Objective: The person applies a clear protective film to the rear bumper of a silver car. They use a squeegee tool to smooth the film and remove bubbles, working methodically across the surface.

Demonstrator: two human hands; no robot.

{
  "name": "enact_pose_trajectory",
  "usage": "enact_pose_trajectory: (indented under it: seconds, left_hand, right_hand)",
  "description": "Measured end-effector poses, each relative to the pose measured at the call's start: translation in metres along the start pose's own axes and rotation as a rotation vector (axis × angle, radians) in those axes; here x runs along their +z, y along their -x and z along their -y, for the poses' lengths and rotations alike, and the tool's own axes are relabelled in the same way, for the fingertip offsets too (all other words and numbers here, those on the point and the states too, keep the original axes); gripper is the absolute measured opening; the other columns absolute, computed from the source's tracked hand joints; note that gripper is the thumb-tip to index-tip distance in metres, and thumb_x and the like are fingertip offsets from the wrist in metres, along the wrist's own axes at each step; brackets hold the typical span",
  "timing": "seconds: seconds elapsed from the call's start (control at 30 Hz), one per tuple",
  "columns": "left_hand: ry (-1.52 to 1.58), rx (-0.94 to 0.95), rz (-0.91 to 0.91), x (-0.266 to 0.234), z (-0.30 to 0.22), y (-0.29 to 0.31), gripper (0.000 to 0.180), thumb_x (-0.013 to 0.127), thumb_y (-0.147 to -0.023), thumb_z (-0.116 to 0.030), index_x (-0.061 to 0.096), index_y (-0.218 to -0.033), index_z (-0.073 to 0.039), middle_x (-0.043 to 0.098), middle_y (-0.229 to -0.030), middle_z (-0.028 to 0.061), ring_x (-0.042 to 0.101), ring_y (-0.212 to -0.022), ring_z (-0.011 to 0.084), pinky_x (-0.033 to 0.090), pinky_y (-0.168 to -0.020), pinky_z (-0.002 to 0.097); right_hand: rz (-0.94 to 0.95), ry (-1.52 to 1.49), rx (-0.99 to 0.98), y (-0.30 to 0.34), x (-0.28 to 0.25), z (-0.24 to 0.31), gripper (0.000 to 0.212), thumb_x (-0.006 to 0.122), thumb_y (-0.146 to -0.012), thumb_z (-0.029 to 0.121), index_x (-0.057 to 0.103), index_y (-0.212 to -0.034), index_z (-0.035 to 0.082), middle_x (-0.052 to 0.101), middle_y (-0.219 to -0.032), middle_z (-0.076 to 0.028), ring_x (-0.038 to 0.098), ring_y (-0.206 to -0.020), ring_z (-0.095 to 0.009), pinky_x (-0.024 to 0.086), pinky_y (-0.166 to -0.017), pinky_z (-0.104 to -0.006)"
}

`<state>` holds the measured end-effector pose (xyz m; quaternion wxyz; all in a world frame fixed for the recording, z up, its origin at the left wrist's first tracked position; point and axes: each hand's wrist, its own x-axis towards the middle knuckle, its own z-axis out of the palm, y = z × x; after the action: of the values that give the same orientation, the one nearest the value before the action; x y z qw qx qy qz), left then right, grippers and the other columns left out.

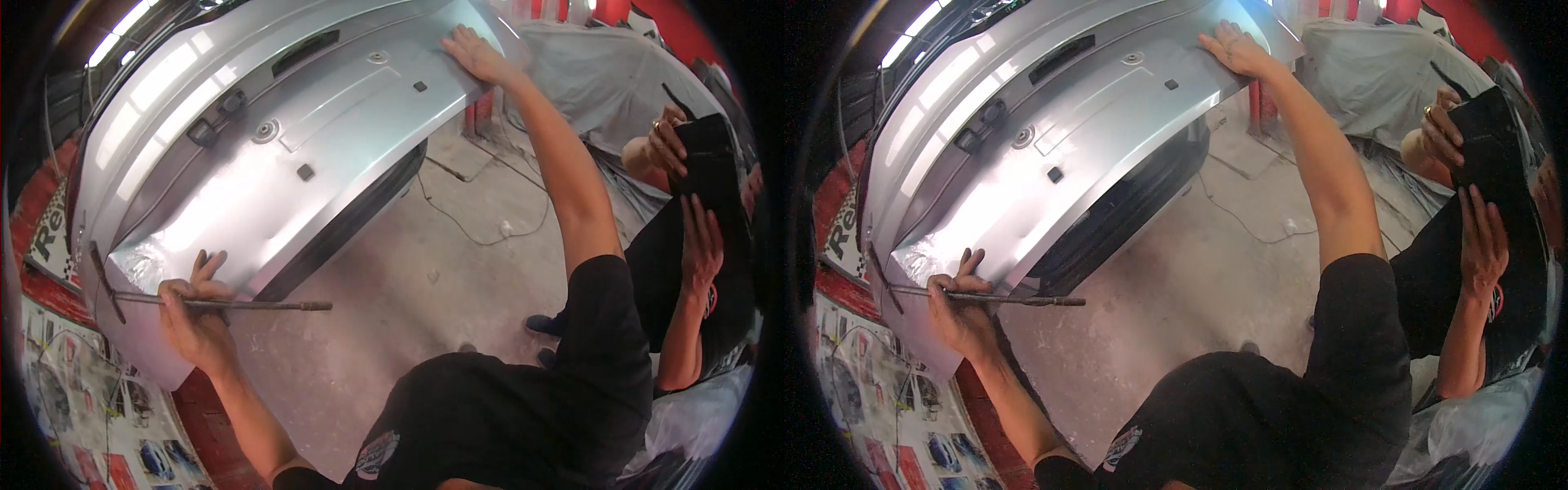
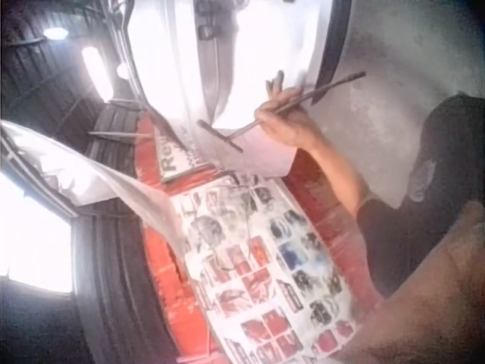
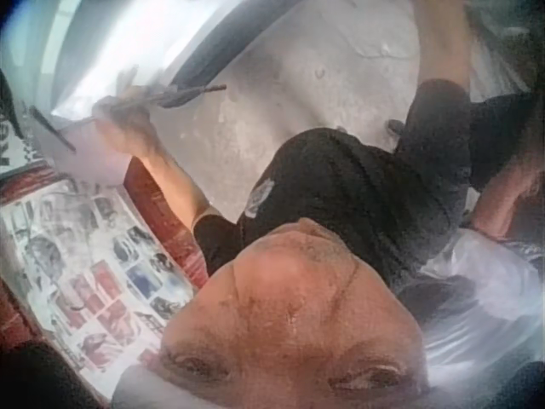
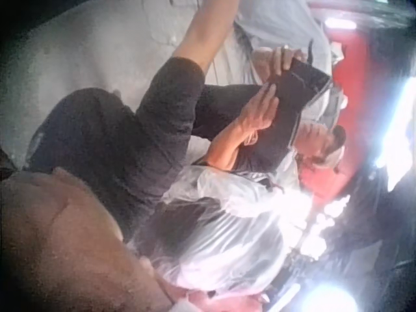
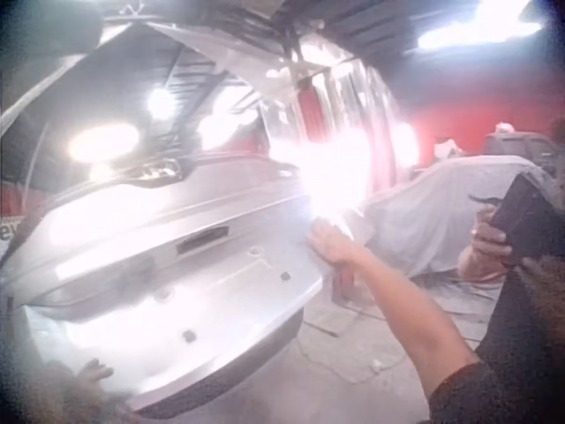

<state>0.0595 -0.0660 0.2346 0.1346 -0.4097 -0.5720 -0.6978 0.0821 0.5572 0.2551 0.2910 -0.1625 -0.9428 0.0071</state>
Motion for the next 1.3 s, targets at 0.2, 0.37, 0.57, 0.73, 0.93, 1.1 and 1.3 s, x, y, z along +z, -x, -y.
enact_pose_trajectory:
  seconds: [0.2,0.37,0.57,0.73,0.93,1.1,1.3]
  left_hand:
    - [0.006,0.019,0.031,0.003,-0.005,-0.003,0.035,0.034,-0.114,-0.034,0.047,-0.097,-0.007,0.069,-0.072,0.0209,0.070,-0.111,0.0476,0.027,-0.123,0.0622]
    - [-0.035,-0.037,0.007,0.012,-0.003,0.005,0.039,0.030,-0.116,-0.033,0.048,-0.095,-0.004,0.074,-0.082,0.0211,0.073,-0.110,0.0384,0.034,-0.123,0.0536]
    - [0.054,-0.018,0.085,0.022,-0.012,-0.004,0.044,0.031,-0.116,-0.039,0.053,-0.100,-0.004,0.077,-0.086,0.0202,0.073,-0.111,0.0367,0.036,-0.119,0.0539]
    - [0.102,-0.005,0.100,0.017,-0.008,-0.007,0.041,0.037,-0.116,-0.037,0.049,-0.098,-0.003,0.076,-0.084,0.0210,0.076,-0.101,0.0319,0.055,-0.097,0.0403]
    - [0.076,-0.078,0.075,0.021,-0.009,-0.011,0.042,0.038,-0.116,-0.035,0.055,-0.100,0.000,0.077,-0.091,0.0207,0.073,-0.109,0.0288,0.053,-0.101,0.0400]
    - [-0.450,0.065,0.329,0.008,-0.007,-0.006,0.050,0.046,-0.113,-0.037,0.055,-0.139,0.005,0.060,-0.144,0.0267,0.059,-0.134,0.0402,0.044,-0.114,0.0477]
    - [-1.429,0.386,0.616,-0.012,-0.016,-0.011,0.065,0.054,-0.106,-0.043,0.048,-0.151,0.002,0.046,-0.161,0.0188,0.038,-0.153,0.0331,0.028,-0.125,0.0550]
  right_hand:
    - [-0.079,-0.231,-0.093,0.044,-0.022,0.047,0.059,0.050,-0.108,0.043,0.054,-0.148,0.001,0.054,-0.152,-0.025,0.053,-0.138,-0.038,0.041,-0.115,-0.0425]
    - [-0.370,-0.666,-0.354,0.182,-0.060,0.242,0.047,0.069,-0.097,0.024,0.066,-0.138,0.001,0.074,-0.114,-0.018,0.070,-0.102,-0.032,0.053,-0.090,-0.0380]
    - [-0.172,-0.650,-0.587,0.227,-0.050,0.367,0.048,0.072,-0.093,0.014,0.063,-0.138,0.002,0.065,-0.097,-0.015,0.066,-0.079,-0.032,0.053,-0.070,-0.0403]
    - [-0.108,-0.749,-0.542,0.229,-0.038,0.398,0.042,0.074,-0.091,0.004,0.064,-0.131,-0.001,0.061,-0.096,-0.013,0.065,-0.071,-0.028,0.052,-0.064,-0.0397]
    - [-0.299,-0.931,-0.524,0.227,-0.012,0.407,0.041,0.068,-0.090,0.003,0.063,-0.130,0.002,0.060,-0.096,-0.017,0.067,-0.079,-0.037,0.054,-0.069,-0.0444]
    - [-0.235,-1.140,-0.410,0.199,-0.039,0.401,0.036,0.067,-0.094,0.005,0.065,-0.129,-0.002,0.062,-0.080,-0.010,0.062,-0.069,-0.024,0.049,-0.062,-0.0349]
    - [0.066,-1.515,-0.150,0.177,-0.044,0.398,0.039,0.065,-0.099,0.014,0.065,-0.135,-0.001,0.057,-0.073,0.000,0.053,-0.064,-0.007,0.043,-0.057,-0.0282]
